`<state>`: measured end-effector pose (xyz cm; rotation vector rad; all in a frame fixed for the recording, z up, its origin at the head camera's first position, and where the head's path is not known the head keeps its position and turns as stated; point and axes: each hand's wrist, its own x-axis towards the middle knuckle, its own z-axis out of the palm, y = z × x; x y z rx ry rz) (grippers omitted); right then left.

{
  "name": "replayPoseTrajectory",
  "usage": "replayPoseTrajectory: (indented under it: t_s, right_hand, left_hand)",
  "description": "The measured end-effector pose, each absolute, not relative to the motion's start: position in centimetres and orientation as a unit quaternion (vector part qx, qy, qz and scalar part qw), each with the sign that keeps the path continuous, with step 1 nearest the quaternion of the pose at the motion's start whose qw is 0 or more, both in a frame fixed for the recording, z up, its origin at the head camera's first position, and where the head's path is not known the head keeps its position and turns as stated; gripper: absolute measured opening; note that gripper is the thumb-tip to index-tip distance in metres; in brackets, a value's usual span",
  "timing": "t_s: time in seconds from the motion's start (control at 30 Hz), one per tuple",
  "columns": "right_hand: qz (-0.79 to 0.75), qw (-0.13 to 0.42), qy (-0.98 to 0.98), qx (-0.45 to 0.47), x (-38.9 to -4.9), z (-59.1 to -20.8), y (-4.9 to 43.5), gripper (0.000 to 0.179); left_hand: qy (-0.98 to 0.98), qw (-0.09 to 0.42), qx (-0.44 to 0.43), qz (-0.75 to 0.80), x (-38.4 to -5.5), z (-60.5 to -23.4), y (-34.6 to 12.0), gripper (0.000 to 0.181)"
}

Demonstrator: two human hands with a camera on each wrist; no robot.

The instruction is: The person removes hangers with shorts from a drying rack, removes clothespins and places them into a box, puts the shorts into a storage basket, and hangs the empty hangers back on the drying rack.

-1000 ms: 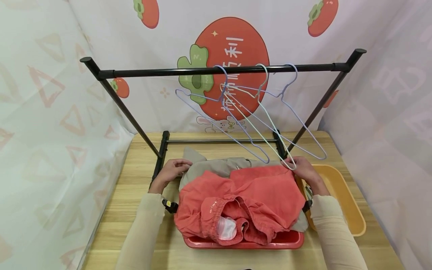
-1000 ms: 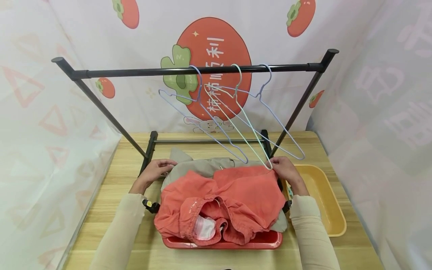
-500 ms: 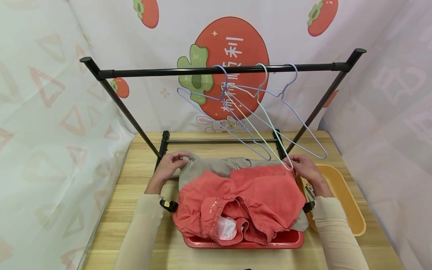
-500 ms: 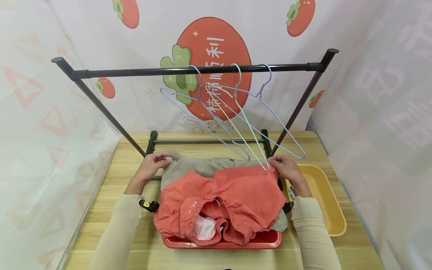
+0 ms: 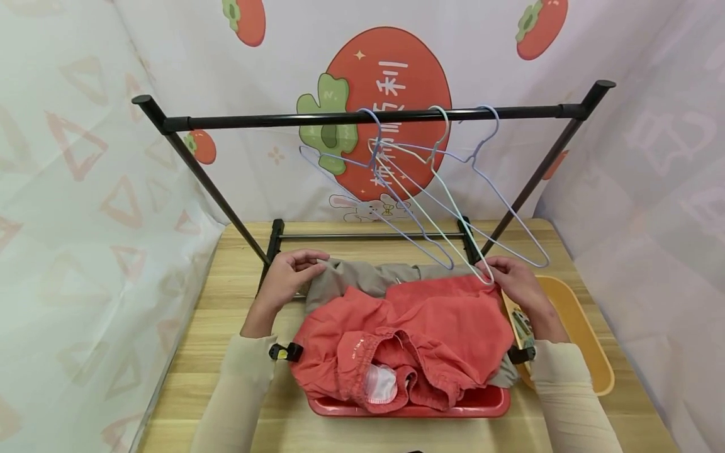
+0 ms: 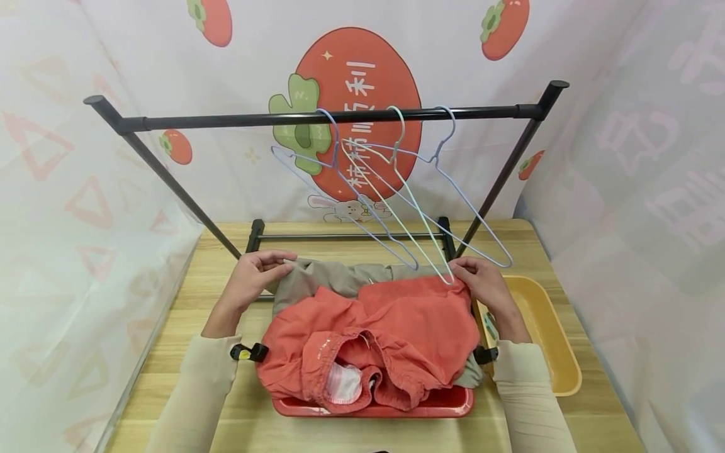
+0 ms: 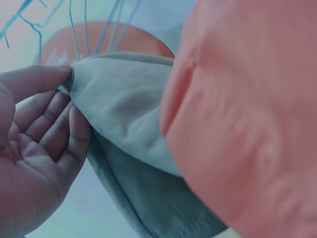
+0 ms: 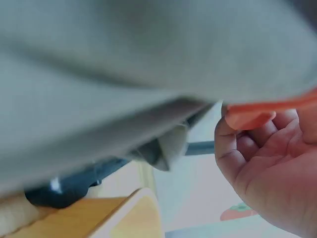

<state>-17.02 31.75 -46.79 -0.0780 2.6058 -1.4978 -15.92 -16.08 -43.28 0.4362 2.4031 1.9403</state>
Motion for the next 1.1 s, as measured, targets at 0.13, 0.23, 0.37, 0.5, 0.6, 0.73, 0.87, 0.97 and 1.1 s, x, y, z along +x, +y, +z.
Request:
replayPoseTrajectory:
  t_s: [0.13, 0.23, 0.37, 0.5, 0.6, 0.73, 0.87, 0.97, 1.1]
  right_hand:
    - [-0.514, 0.075, 0.854, -0.031, -16.3, -46.1, 31.6, 0.037]
    - [-0.543, 0.069, 0.836, -0.042, -15.7, -45.7, 31.3, 0.035]
    - [-0.583, 0.058, 0.808, -0.066, -14.5, -45.5, 30.7, 0.032]
    - [-0.594, 0.063, 0.797, -0.092, -13.2, -45.2, 29.9, 0.028]
    - [-0.587, 0.060, 0.799, -0.116, -12.4, -44.9, 29.5, 0.023]
    - [-0.580, 0.053, 0.797, -0.160, -11.7, -44.5, 29.0, 0.018]
    - [-0.586, 0.061, 0.781, -0.206, -11.0, -44.2, 28.4, 0.014]
    - [-0.584, 0.068, 0.771, -0.243, -10.5, -44.0, 27.7, 0.014]
    - [-0.572, 0.082, 0.764, -0.287, -9.7, -43.6, 26.7, 0.018]
  left_hand:
    - [0.774, -0.009, 0.158, 0.613, -15.1, -42.1, -15.2, 0.020]
    - [0.772, -0.017, 0.172, 0.612, -14.2, -41.3, -14.6, 0.019]
    - [0.758, -0.022, 0.199, 0.620, -12.9, -40.5, -13.5, 0.018]
    - [0.749, -0.012, 0.216, 0.627, -11.6, -40.3, -12.2, 0.018]
    - [0.748, -0.001, 0.218, 0.627, -10.7, -40.3, -11.5, 0.018]
    - [0.748, 0.018, 0.227, 0.624, -9.6, -40.1, -10.8, 0.016]
    - [0.747, 0.043, 0.243, 0.617, -8.5, -40.0, -10.1, 0.015]
    - [0.748, 0.064, 0.249, 0.612, -7.6, -40.1, -9.7, 0.015]
    - [0.752, 0.089, 0.250, 0.603, -6.3, -40.2, -9.4, 0.013]
